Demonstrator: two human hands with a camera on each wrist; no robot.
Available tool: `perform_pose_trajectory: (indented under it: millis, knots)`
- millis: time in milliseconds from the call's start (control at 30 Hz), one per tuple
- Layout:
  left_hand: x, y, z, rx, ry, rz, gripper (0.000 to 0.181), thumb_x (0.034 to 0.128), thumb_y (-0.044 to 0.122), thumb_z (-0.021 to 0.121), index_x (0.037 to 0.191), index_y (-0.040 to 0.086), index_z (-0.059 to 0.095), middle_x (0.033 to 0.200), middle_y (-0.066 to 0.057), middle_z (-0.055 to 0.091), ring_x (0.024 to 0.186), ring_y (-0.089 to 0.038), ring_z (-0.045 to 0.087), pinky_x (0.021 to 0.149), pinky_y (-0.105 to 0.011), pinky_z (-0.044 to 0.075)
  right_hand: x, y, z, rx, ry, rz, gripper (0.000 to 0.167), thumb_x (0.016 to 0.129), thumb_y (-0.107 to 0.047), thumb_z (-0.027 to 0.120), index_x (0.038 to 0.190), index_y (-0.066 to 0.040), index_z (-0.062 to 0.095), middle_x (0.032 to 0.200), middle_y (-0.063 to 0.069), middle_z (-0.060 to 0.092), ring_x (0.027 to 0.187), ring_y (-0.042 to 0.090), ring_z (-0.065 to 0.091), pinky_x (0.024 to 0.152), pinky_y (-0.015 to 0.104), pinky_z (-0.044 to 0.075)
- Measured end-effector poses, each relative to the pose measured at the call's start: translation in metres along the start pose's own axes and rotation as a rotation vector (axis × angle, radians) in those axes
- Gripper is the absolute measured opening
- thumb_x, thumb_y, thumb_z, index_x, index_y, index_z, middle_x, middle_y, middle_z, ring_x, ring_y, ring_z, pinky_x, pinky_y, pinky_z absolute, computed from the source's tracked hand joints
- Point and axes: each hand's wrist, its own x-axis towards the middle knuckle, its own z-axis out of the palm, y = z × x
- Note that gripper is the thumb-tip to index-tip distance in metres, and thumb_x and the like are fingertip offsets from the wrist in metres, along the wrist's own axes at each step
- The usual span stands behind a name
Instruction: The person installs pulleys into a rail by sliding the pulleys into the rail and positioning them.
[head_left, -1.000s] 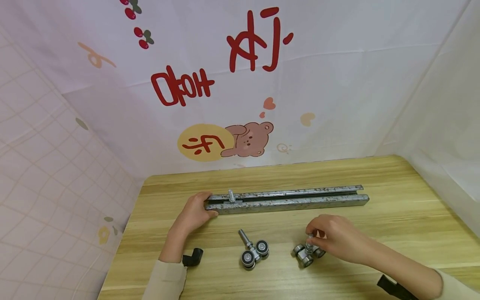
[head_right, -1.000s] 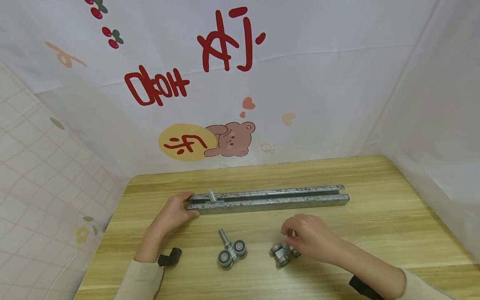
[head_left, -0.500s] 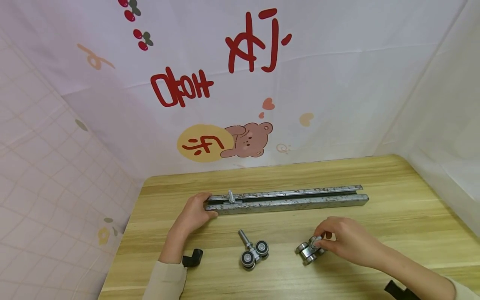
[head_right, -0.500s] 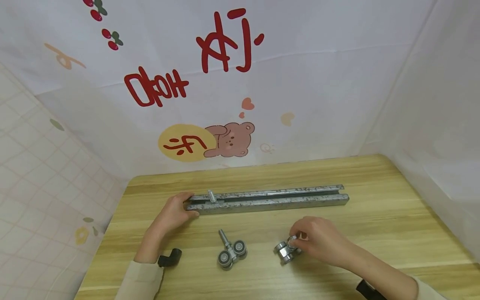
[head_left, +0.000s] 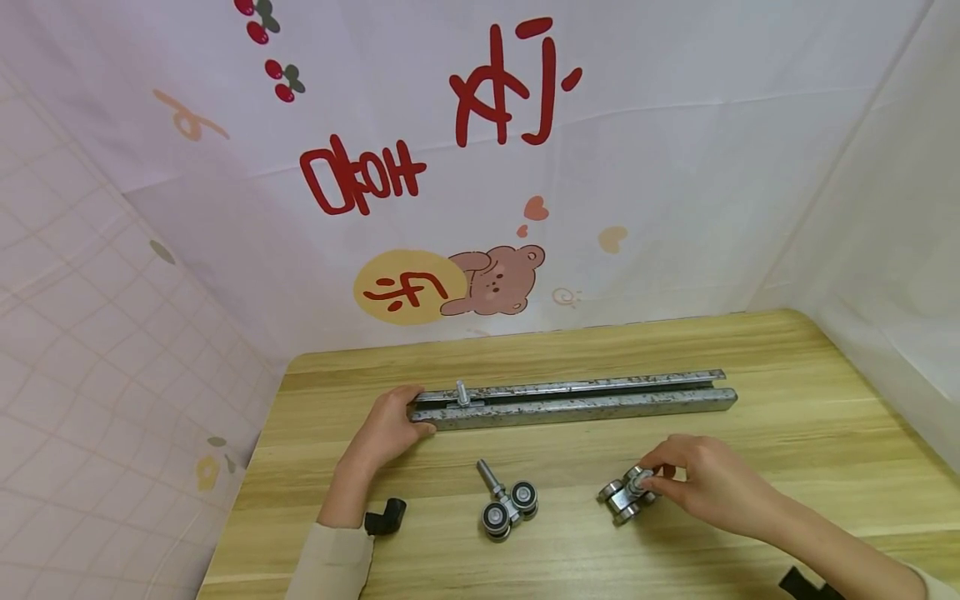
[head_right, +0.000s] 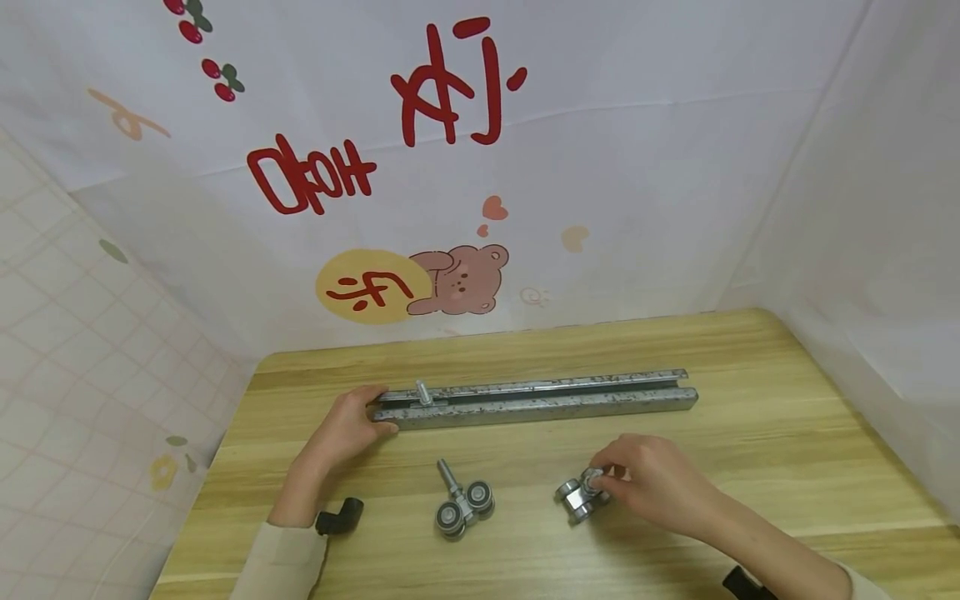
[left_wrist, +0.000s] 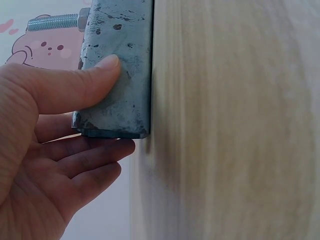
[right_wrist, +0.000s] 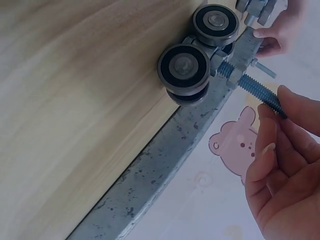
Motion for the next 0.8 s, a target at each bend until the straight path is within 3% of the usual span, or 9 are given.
perform_pose_trajectory:
  millis: [233, 800]
  knots:
    - [0.0, 0.0, 0.0, -0.002, 0.0, -0.004, 0.069, 0.0853, 0.01, 0.089, 0.144, -0.009, 0.057, 0.146, -0.027, 0.057, 0.138, -0.045, 0.052, 0.112, -0.056, 0.046, -0.005, 0.005, -0.001, -0.004, 0.039, 0.011, 0.026, 0.074, -0.006, 0.093, 0.094, -0.017, 0.081, 0.085, -0.02, 0.069, 0.073, -0.006, 0.058, 0.055, 0.013, 0.043]
    - [-0.001, -0.002, 0.001, -0.023, 0.001, -0.008, 0.073, 0.0849, 0.009, 0.088, 0.146, -0.009, 0.054, 0.147, -0.027, 0.056, 0.139, -0.044, 0.051, 0.111, -0.056, 0.047, -0.012, 0.016, -0.009, -0.034, 0.074, 0.098, 0.026, 0.075, -0.004, 0.092, 0.093, -0.018, 0.08, 0.08, -0.022, 0.066, 0.068, -0.008, 0.052, 0.048, 0.014, 0.037]
